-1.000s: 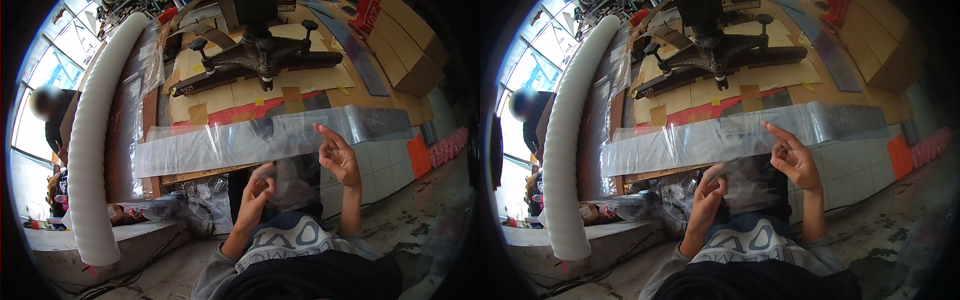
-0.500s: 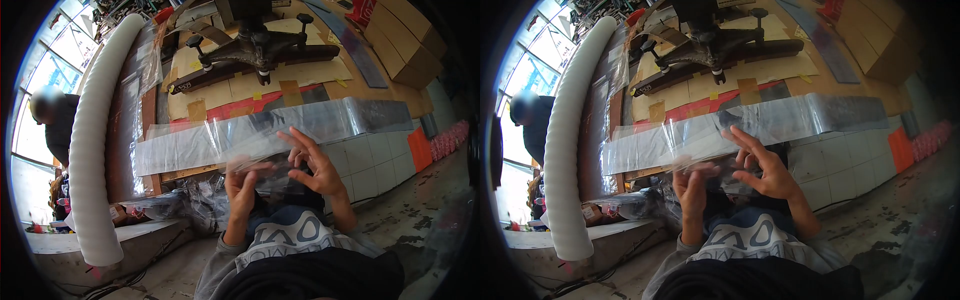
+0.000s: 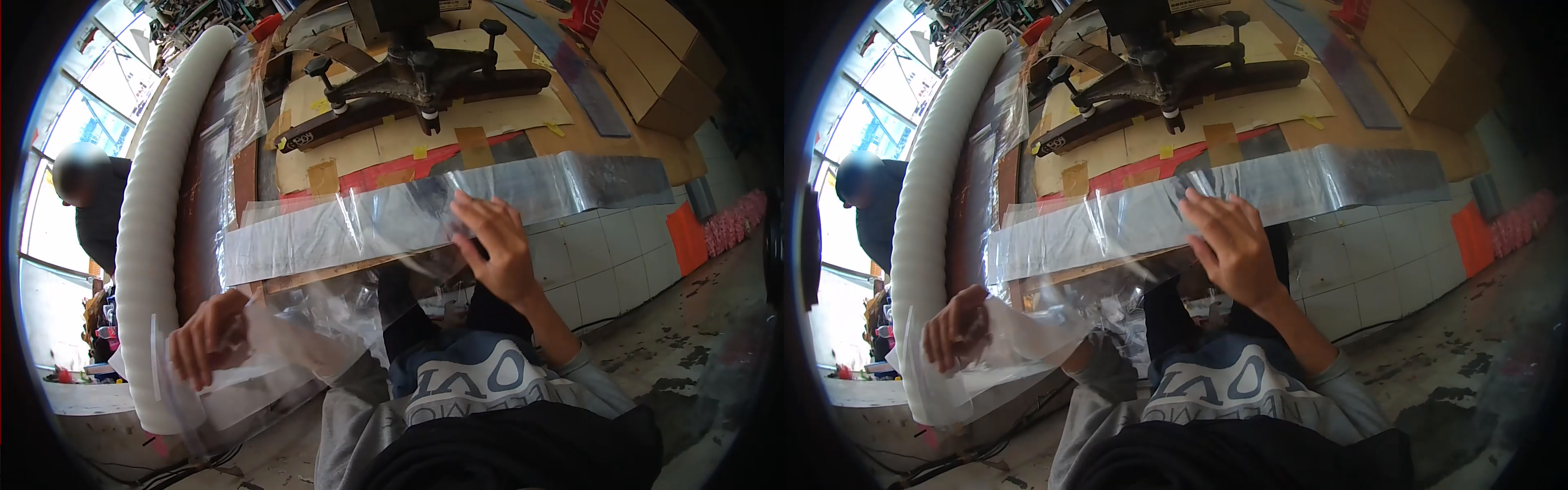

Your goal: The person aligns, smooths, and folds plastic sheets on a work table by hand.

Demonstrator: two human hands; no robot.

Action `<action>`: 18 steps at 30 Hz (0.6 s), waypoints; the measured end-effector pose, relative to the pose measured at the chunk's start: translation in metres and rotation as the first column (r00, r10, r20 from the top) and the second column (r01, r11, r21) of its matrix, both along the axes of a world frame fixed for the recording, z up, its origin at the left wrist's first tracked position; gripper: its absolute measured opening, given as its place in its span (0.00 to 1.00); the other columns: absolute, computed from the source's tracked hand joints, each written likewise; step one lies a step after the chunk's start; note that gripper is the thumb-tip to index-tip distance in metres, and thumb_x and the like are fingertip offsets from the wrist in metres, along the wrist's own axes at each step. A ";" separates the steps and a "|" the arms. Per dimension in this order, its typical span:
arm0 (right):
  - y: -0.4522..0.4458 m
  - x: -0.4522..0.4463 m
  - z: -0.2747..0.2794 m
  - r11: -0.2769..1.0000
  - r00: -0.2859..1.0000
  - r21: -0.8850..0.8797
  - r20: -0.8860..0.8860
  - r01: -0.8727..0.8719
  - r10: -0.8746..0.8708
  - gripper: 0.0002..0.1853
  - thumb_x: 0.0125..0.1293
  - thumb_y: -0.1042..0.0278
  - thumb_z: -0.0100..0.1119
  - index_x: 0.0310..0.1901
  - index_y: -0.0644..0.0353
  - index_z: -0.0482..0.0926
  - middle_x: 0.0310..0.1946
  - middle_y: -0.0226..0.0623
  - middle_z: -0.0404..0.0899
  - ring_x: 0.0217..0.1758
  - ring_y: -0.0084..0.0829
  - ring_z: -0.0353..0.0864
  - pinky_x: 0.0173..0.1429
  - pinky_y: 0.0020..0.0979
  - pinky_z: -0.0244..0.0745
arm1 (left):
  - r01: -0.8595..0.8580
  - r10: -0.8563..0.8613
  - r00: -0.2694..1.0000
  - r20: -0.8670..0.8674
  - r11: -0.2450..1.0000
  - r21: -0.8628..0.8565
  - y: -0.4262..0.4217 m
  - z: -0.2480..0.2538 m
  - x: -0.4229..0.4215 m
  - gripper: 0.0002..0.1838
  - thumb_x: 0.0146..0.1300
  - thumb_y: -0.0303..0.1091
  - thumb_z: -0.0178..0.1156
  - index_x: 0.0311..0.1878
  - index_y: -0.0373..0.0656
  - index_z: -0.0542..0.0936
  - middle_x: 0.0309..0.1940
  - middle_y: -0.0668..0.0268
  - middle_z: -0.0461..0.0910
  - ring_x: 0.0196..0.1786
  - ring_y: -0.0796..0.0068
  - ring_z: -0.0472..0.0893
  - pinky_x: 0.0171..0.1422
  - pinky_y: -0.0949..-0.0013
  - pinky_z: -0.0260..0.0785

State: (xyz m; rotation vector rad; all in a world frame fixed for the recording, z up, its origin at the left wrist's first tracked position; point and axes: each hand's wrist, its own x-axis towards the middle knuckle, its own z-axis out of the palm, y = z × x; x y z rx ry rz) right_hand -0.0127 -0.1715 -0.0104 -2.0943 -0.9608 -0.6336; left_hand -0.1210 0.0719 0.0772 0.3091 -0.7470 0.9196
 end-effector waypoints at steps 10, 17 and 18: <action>0.093 0.006 -0.006 0.945 0.947 0.122 -0.076 -0.302 0.312 0.16 0.60 0.74 0.60 0.51 0.58 0.79 0.54 0.39 0.79 0.55 0.36 0.79 0.63 0.42 0.68 | -0.519 0.584 0.799 -0.140 0.789 0.329 0.090 0.063 -0.068 0.09 0.68 0.38 0.55 0.43 0.43 0.71 0.30 0.70 0.80 0.32 0.81 0.78 0.48 0.73 0.66; 0.203 -0.070 -0.009 0.733 0.741 0.125 0.022 -0.668 0.672 0.17 0.61 0.74 0.57 0.53 0.55 0.79 0.48 0.38 0.82 0.51 0.33 0.81 0.60 0.41 0.70 | -0.745 0.896 0.419 -0.147 0.432 0.508 0.143 0.098 -0.138 0.15 0.69 0.41 0.54 0.50 0.40 0.67 0.35 0.66 0.80 0.37 0.79 0.79 0.51 0.73 0.66; 0.217 -0.089 -0.017 0.667 0.672 0.116 -0.002 -0.736 0.741 0.16 0.62 0.73 0.56 0.53 0.55 0.78 0.46 0.38 0.83 0.50 0.34 0.82 0.59 0.40 0.71 | -0.754 0.915 0.375 -0.149 0.395 0.524 0.149 0.102 -0.145 0.16 0.69 0.41 0.54 0.51 0.40 0.67 0.36 0.65 0.80 0.38 0.78 0.79 0.51 0.73 0.66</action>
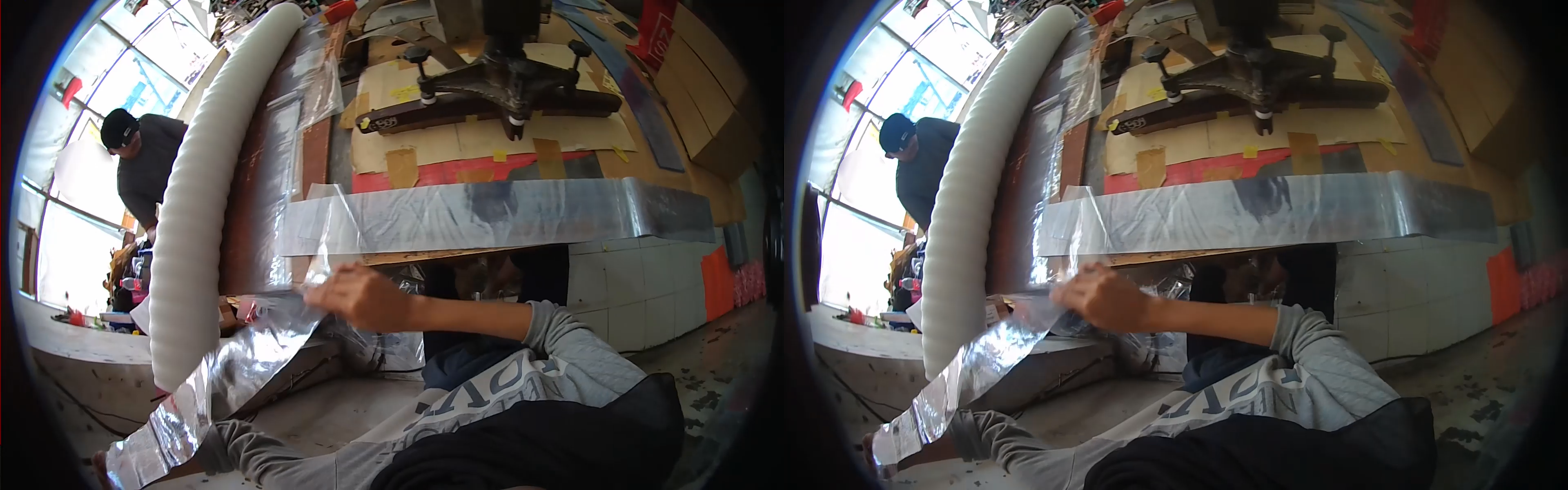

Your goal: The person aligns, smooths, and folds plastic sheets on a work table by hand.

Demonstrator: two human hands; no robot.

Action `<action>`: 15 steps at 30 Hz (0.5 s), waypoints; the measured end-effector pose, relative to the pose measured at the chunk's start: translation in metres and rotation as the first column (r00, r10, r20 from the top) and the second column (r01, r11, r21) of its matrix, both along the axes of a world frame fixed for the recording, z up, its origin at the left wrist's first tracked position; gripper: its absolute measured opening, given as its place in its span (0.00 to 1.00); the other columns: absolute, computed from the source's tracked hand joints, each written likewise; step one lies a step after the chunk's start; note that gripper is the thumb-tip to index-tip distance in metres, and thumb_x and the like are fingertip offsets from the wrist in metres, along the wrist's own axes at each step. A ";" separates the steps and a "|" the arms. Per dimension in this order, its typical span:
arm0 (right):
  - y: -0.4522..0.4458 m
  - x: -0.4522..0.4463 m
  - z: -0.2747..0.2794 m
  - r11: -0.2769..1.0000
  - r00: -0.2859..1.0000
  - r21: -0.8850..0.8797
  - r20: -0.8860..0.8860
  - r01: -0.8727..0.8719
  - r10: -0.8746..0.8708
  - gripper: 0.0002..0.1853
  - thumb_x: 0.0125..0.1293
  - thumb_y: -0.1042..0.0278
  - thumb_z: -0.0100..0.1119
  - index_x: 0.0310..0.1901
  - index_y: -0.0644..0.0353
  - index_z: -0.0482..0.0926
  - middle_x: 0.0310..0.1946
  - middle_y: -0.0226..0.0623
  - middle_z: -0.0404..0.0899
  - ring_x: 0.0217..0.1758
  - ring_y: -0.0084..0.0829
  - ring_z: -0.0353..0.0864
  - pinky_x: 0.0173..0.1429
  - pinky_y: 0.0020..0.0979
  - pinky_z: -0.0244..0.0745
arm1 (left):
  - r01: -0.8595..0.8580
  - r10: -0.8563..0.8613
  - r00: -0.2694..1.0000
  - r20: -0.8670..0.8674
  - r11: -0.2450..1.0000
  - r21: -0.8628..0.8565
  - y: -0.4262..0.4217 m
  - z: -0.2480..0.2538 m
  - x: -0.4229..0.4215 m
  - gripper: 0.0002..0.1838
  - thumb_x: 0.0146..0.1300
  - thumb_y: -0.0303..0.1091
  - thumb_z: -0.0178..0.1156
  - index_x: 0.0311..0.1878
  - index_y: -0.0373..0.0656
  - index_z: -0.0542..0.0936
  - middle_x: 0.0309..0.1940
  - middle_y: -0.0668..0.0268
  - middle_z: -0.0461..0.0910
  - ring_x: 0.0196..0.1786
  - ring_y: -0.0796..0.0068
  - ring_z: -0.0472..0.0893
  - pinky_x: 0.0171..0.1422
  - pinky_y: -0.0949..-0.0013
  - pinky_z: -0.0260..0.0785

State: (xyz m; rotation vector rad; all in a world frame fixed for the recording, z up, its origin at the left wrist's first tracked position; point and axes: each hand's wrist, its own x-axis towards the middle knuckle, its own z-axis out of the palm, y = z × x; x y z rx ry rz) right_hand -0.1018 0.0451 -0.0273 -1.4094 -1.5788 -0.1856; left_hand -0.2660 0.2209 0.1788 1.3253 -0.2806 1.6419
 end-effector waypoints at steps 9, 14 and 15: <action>0.031 -0.145 -0.067 0.689 0.700 -0.217 -0.439 -0.691 0.564 0.10 0.63 0.70 0.52 0.45 0.59 0.74 0.28 0.45 0.81 0.36 0.45 0.84 0.42 0.42 0.77 | -0.401 0.410 0.910 -0.059 0.907 0.128 0.080 0.064 -0.010 0.24 0.70 0.45 0.52 0.60 0.36 0.63 0.43 0.60 0.81 0.45 0.75 0.80 0.54 0.72 0.67; 0.052 -0.117 -0.067 0.727 0.684 -0.184 -0.546 -0.661 0.484 0.08 0.67 0.71 0.52 0.46 0.61 0.73 0.30 0.45 0.81 0.33 0.45 0.83 0.36 0.40 0.77 | -0.513 0.563 0.817 -0.123 0.808 0.290 0.203 0.169 0.097 0.29 0.71 0.47 0.51 0.64 0.34 0.60 0.47 0.57 0.81 0.48 0.73 0.80 0.56 0.72 0.68; 0.063 -0.104 -0.065 0.728 0.682 -0.197 -0.568 -0.656 0.461 0.08 0.68 0.70 0.52 0.47 0.61 0.73 0.29 0.46 0.81 0.32 0.45 0.83 0.36 0.39 0.76 | -0.503 0.574 0.805 -0.153 0.796 0.337 0.229 0.191 0.133 0.30 0.71 0.47 0.51 0.65 0.34 0.60 0.47 0.56 0.81 0.49 0.73 0.81 0.56 0.72 0.68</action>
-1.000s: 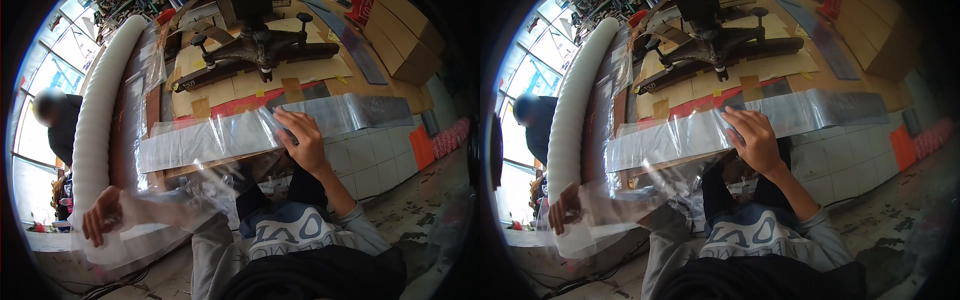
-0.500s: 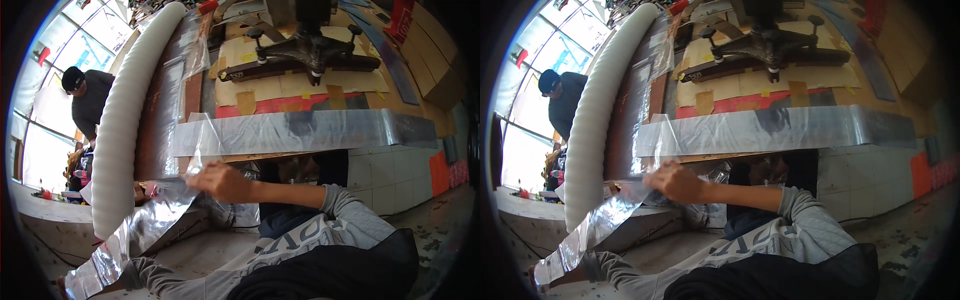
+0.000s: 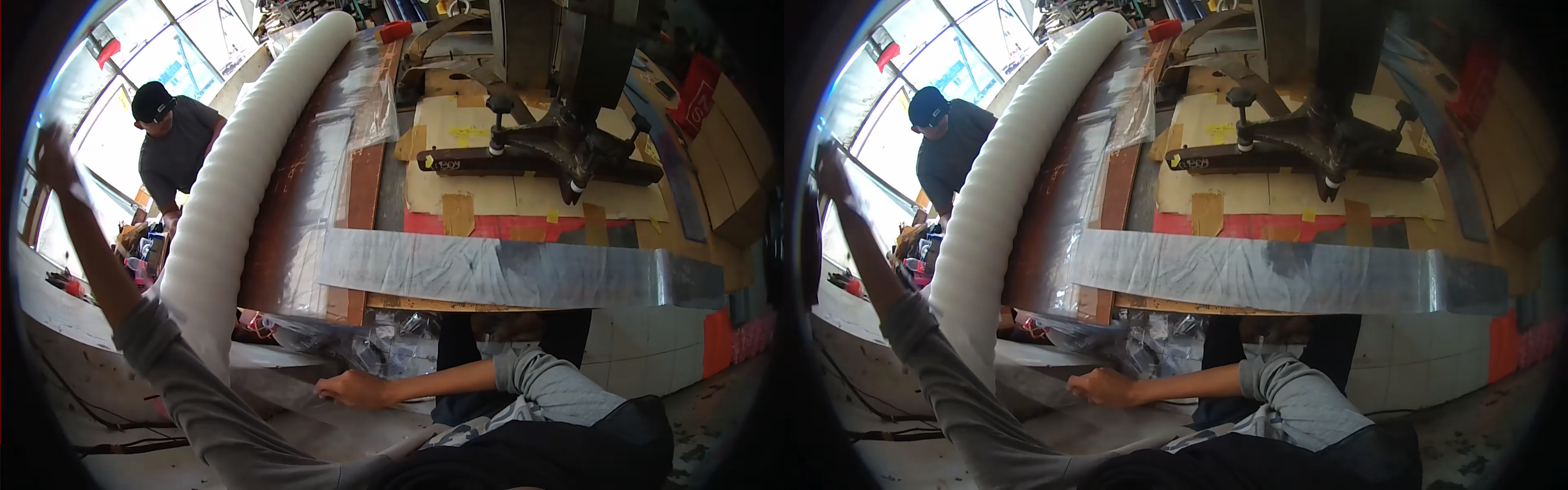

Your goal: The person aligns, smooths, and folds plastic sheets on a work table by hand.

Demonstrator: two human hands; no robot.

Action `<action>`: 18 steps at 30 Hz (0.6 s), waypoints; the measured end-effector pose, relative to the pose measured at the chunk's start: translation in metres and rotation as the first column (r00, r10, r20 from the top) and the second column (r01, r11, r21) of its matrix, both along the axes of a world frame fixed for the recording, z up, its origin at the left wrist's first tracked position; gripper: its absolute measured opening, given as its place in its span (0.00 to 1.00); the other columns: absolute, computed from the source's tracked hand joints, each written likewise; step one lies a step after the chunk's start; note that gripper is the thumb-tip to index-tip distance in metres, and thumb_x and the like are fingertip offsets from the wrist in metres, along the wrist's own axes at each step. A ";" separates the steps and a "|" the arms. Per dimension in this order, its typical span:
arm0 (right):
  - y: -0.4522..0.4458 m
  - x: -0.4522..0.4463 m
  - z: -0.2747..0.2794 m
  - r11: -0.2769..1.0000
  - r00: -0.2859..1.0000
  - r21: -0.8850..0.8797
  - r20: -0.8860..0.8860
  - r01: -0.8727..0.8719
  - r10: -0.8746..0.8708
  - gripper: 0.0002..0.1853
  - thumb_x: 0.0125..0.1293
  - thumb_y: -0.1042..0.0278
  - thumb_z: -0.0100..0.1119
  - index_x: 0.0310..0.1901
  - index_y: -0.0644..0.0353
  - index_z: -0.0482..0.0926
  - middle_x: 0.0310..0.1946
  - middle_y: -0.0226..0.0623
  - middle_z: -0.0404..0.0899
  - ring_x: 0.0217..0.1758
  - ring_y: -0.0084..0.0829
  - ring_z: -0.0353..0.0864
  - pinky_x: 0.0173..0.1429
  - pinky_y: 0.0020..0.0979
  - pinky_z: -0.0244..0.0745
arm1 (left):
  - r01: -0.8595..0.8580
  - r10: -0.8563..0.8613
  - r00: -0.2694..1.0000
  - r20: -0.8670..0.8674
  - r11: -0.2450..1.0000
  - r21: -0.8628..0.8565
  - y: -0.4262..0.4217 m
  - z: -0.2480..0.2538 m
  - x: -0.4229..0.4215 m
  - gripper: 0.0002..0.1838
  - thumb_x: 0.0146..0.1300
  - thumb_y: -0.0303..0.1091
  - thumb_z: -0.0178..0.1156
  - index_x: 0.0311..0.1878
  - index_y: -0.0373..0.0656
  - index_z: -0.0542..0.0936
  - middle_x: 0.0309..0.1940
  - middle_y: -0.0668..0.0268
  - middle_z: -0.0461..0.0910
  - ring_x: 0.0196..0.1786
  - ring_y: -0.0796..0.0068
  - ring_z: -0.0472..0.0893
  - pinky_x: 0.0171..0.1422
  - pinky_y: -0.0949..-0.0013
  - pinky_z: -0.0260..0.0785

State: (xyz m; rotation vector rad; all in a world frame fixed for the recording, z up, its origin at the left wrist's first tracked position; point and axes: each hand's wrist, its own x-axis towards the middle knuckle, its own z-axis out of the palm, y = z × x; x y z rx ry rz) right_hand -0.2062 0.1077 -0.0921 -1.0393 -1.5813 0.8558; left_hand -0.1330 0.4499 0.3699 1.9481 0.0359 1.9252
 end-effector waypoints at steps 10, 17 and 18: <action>0.101 0.083 0.073 0.890 0.776 -0.416 -0.494 0.187 -0.393 0.12 0.73 0.71 0.41 0.53 0.68 0.65 0.23 0.45 0.78 0.21 0.33 0.82 0.25 0.32 0.81 | -0.171 0.191 0.511 -0.838 0.978 0.119 0.098 -0.161 0.250 0.51 0.65 0.66 0.47 0.72 0.27 0.46 0.63 0.27 0.60 0.69 0.36 0.60 0.71 0.53 0.56; 0.119 0.111 0.053 0.915 0.638 -0.388 -0.733 -0.111 -0.234 0.14 0.72 0.73 0.39 0.54 0.72 0.64 0.32 0.47 0.75 0.25 0.36 0.84 0.28 0.33 0.83 | -0.105 0.135 -0.117 -0.984 0.984 0.147 -0.028 -0.313 0.185 0.50 0.60 0.73 0.48 0.76 0.55 0.46 0.72 0.35 0.44 0.76 0.37 0.39 0.75 0.42 0.41; 0.118 0.117 0.054 0.896 0.688 -0.412 -0.700 -0.169 -0.192 0.16 0.71 0.68 0.45 0.54 0.71 0.65 0.38 0.50 0.76 0.35 0.40 0.85 0.39 0.34 0.82 | -0.111 0.101 -0.094 -0.990 0.988 0.111 -0.034 -0.316 0.193 0.55 0.55 0.76 0.49 0.76 0.51 0.44 0.73 0.37 0.43 0.76 0.39 0.43 0.76 0.47 0.42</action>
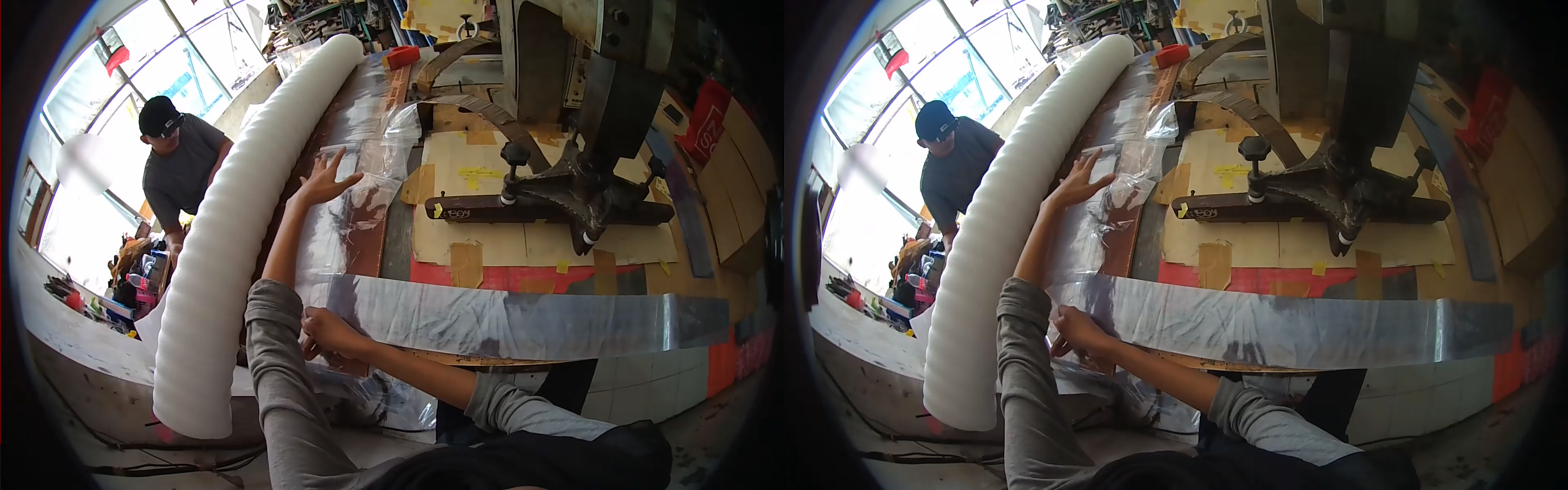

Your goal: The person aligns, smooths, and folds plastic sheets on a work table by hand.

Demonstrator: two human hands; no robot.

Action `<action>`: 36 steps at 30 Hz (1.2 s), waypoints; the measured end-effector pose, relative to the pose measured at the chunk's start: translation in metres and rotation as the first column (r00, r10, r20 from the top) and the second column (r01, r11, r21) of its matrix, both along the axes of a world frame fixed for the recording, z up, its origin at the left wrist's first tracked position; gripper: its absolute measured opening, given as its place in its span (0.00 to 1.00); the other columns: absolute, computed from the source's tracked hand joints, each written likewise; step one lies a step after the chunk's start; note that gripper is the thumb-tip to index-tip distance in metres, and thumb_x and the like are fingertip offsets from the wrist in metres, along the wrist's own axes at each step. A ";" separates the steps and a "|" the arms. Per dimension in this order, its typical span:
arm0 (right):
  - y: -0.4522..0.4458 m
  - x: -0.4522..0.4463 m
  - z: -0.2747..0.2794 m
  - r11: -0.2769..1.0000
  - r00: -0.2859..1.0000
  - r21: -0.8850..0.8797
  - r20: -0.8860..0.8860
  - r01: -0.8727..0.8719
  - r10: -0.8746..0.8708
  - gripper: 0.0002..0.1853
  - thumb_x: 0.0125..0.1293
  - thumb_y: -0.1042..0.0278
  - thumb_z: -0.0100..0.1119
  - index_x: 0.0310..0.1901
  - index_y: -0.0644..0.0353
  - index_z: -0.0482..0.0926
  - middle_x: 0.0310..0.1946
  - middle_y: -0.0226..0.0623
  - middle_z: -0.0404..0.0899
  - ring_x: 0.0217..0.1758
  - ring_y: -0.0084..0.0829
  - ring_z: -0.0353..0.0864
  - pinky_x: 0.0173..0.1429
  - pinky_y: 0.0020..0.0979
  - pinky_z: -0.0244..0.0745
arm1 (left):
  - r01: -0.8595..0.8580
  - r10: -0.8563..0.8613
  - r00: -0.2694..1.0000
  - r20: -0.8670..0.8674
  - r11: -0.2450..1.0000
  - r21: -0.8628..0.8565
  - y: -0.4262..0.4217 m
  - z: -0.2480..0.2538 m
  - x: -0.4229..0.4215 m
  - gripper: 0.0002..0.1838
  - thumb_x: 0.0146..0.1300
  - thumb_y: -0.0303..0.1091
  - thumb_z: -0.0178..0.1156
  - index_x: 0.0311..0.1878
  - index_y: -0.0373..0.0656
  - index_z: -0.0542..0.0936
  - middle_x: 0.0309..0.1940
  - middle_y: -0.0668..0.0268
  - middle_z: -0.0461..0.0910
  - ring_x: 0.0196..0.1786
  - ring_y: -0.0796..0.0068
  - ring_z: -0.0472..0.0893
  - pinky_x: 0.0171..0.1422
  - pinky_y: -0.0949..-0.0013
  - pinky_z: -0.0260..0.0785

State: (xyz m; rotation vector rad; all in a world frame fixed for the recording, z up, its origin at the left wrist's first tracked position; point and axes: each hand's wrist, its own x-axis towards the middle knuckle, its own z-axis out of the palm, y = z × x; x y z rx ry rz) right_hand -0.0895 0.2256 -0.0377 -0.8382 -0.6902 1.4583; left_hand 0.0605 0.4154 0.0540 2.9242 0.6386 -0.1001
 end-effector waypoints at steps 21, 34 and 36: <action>0.039 -0.004 -0.043 0.967 0.902 0.168 0.359 0.190 -0.240 0.18 0.67 0.70 0.50 0.54 0.72 0.64 0.36 0.51 0.76 0.33 0.40 0.84 0.38 0.34 0.80 | -0.025 0.023 0.997 -0.070 0.999 -0.039 0.005 -0.033 0.152 0.63 0.33 0.64 0.71 0.70 0.36 0.60 0.59 0.42 0.73 0.65 0.52 0.71 0.66 0.60 0.64; 0.145 0.188 0.101 0.734 0.700 0.216 0.221 0.644 -0.679 0.19 0.68 0.68 0.51 0.55 0.71 0.64 0.37 0.50 0.76 0.36 0.39 0.83 0.41 0.34 0.79 | -0.369 0.307 0.811 0.499 0.929 0.028 0.107 -0.062 0.124 0.41 0.52 0.53 0.66 0.70 0.66 0.61 0.61 0.41 0.60 0.66 0.37 0.59 0.67 0.40 0.54; 0.151 0.204 0.111 0.710 0.673 0.221 0.227 0.668 -0.704 0.19 0.68 0.68 0.51 0.55 0.71 0.64 0.37 0.50 0.76 0.36 0.39 0.83 0.41 0.34 0.79 | -0.430 0.398 0.834 0.381 0.903 -0.001 0.095 -0.063 0.118 0.41 0.51 0.54 0.66 0.69 0.64 0.62 0.62 0.39 0.59 0.66 0.36 0.58 0.66 0.38 0.53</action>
